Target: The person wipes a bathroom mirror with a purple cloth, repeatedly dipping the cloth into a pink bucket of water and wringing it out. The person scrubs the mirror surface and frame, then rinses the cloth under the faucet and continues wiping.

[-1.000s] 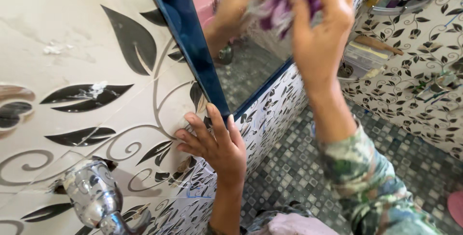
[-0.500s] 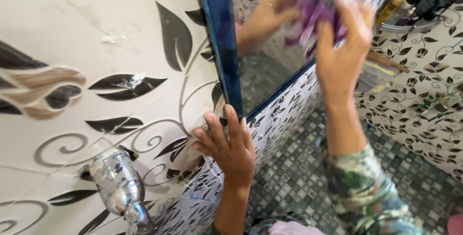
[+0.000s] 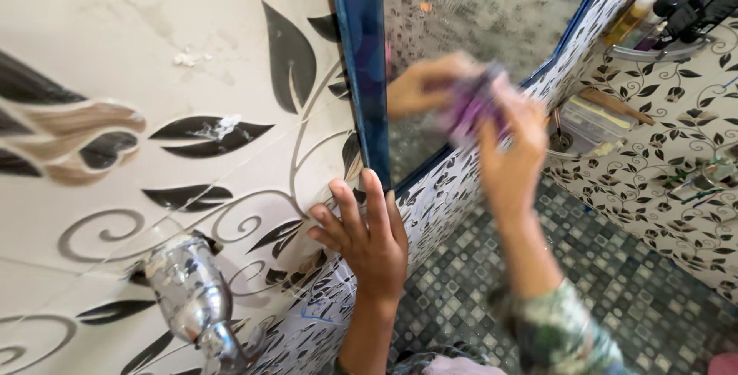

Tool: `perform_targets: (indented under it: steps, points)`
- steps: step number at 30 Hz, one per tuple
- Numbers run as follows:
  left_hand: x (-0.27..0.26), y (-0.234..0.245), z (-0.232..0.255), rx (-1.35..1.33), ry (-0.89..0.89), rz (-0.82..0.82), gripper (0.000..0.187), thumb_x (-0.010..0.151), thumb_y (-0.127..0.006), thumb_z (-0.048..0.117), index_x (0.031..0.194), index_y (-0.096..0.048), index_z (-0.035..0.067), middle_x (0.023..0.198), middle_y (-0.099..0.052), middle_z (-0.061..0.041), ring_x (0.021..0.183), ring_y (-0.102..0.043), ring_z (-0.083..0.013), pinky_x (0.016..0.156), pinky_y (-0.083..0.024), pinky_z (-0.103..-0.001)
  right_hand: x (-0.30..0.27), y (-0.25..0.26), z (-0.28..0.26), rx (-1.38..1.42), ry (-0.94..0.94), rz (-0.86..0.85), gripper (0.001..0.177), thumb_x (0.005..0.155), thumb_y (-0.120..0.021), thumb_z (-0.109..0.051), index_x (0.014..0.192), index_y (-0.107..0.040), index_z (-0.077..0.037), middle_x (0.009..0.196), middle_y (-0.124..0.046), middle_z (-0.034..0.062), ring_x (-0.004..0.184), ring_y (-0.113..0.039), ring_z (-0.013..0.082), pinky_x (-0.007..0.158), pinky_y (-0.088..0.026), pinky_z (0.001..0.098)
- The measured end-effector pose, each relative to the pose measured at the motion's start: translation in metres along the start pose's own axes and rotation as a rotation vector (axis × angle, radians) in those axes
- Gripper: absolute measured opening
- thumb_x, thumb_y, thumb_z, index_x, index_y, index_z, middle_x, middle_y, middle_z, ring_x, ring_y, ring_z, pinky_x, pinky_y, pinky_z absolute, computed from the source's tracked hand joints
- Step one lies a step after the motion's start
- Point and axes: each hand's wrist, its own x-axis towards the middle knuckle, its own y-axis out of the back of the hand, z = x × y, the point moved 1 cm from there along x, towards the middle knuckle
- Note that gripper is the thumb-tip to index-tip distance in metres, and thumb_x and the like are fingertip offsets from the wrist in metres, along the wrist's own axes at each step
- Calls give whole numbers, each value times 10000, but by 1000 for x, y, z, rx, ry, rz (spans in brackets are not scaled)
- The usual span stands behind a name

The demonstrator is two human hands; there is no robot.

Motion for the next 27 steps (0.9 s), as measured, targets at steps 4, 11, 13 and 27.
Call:
perform_targets:
  steps: [4,11,13,27]
  points:
    - [5,9,2,11,-18,10,563,1106,-673,296,1588,-463,95,1706,-186,-225,1593,68,-438,1279,99,-585,55,16,-6,85,44,53,469,1046,-618,94,1497,-603,-32,1224,-572,145,1096,-573,176,939,-529,277]
    - [4,5,0,-6,-16,17,543,1101,-673,275,1573,-478,93,1694,-214,-225,1595,32,-443,1279,83,-581,-14,-1,-83,116,83,-62,483,885,-670,104,1354,-646,-6,1323,-612,168,1231,-568,277,1073,-458,344]
    - [4,5,-1,-13,-10,18,540,1081,-653,262,1568,-485,98,1688,-226,-208,1589,32,-438,1275,82,-581,-31,-13,-68,129,-18,-75,446,875,-676,92,1313,-661,4,1290,-620,179,1211,-585,286,1055,-476,347]
    - [11,17,2,-31,-22,48,494,1118,-638,209,1571,-480,91,1700,-217,-209,1606,57,-400,1291,95,-549,70,9,-39,61,187,72,435,1039,-564,104,1450,-580,-37,1307,-563,153,1231,-577,246,1075,-532,322]
